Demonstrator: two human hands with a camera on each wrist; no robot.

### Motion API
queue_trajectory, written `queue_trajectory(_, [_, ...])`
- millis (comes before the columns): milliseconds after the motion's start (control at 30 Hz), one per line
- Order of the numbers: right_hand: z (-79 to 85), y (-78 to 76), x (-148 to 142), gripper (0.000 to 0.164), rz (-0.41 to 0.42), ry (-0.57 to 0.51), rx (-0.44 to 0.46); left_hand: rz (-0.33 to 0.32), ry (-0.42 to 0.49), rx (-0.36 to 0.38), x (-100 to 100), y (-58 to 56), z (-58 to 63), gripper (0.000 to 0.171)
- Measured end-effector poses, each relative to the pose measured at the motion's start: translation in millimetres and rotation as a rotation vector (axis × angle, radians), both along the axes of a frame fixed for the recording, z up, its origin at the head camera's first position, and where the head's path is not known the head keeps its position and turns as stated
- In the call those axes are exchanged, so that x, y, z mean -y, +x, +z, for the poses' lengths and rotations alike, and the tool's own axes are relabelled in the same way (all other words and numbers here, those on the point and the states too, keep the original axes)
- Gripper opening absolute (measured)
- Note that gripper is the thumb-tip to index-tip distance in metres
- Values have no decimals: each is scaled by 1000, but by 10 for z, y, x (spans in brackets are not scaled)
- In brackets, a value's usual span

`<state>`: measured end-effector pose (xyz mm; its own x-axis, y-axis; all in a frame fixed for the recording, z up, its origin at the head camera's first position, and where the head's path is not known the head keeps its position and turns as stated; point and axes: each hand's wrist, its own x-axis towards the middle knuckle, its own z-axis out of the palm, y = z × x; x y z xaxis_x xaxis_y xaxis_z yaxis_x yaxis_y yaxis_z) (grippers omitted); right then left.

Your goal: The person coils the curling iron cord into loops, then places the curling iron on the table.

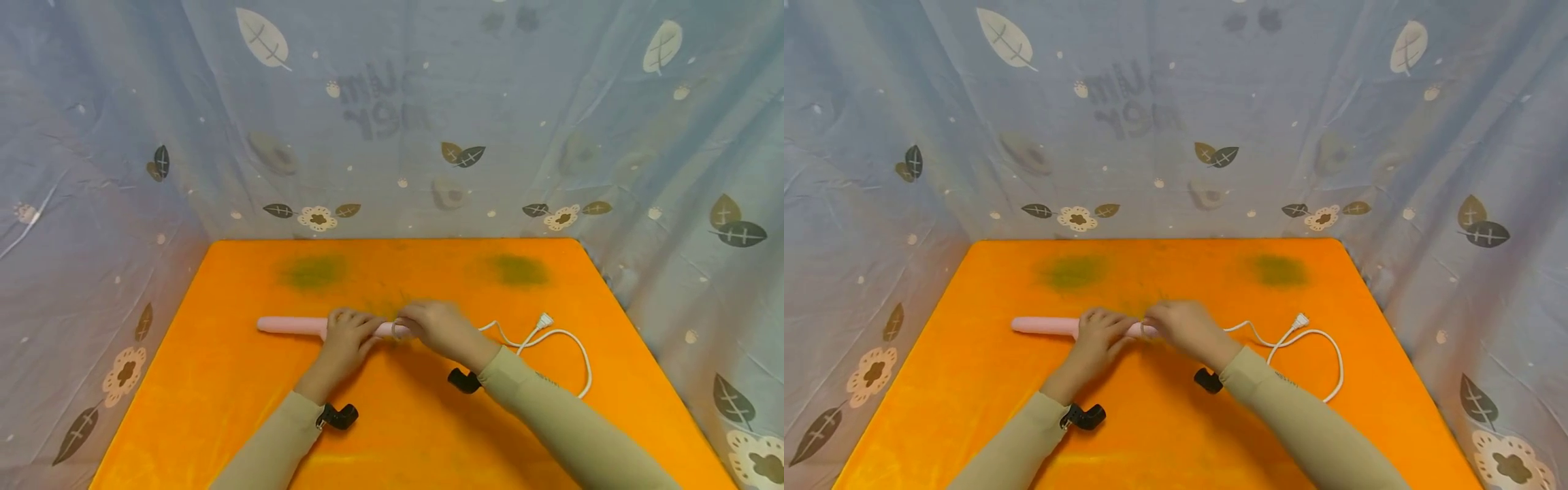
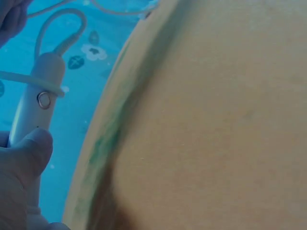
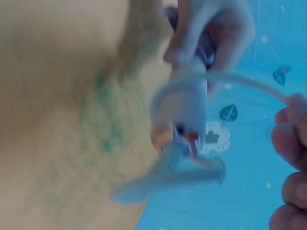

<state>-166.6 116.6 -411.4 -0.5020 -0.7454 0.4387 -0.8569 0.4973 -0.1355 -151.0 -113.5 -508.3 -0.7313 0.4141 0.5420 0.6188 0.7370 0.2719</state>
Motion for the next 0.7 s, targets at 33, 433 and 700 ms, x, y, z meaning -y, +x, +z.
queue_trajectory(33, [8,-30,-8,6,-3,-14,0,-10,1,-4,1,9,-10,34])
queue_trajectory(433, [-7,-296,-120,13,-106,-145,71,-35,20,-24,41,66,-48,35])
queue_trajectory(700, [-45,-410,-169,12,-217,-147,245,-45,48,-21,55,108,13,38])
